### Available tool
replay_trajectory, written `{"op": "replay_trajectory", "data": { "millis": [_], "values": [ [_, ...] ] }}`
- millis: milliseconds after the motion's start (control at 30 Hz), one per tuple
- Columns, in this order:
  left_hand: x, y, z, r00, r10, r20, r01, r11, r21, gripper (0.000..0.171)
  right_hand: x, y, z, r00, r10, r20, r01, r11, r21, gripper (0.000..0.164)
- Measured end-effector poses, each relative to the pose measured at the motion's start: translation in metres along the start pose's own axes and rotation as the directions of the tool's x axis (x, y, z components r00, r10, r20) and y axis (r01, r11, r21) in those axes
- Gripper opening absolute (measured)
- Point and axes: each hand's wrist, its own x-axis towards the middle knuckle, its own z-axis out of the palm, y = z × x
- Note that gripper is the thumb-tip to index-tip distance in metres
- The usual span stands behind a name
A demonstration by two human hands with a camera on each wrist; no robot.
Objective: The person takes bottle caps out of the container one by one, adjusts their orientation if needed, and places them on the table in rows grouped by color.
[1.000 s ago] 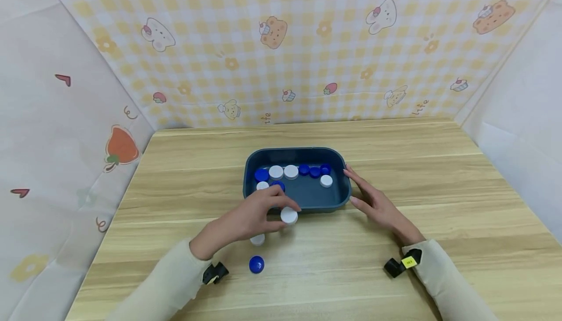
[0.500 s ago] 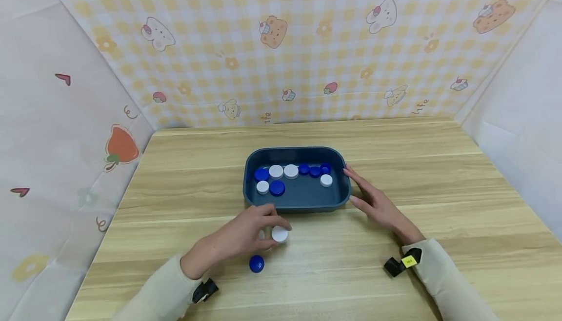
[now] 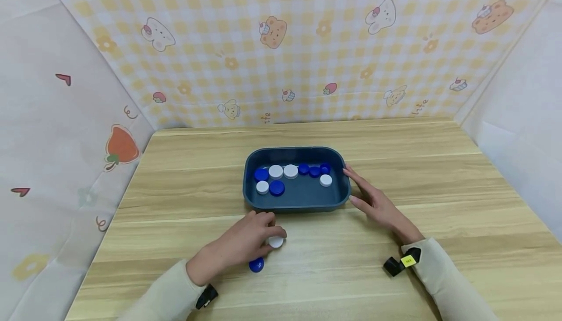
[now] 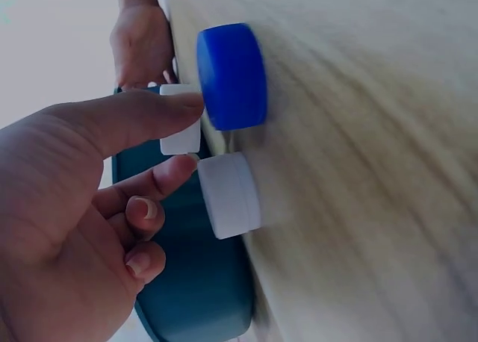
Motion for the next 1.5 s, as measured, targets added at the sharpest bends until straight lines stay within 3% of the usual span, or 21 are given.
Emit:
{"op": "replay_trajectory", "data": {
  "millis": [800,1367,1500],
  "values": [
    [0.0002,-0.0027,0.006,0.997,-0.065,0.036,0.064,0.998,0.031,0.024,-0.0004,0.0007,0.0012,1.0,0.008,0.0,-0.008,1.0,-0.002,0.059],
    [-0.0001,-0.0036,0.0074,0.995,-0.092,0.03,0.092,0.996,0.008,0.027,-0.0006,-0.0002,0.0011,1.0,0.004,-0.003,-0.004,1.0,-0.004,0.059],
    [-0.0026,-0.0036,0.0066,0.995,-0.096,0.036,0.098,0.994,-0.041,0.031,0.0,-0.0007,0.0012,1.0,-0.001,-0.002,0.001,1.0,-0.007,0.059]
  ]
}}
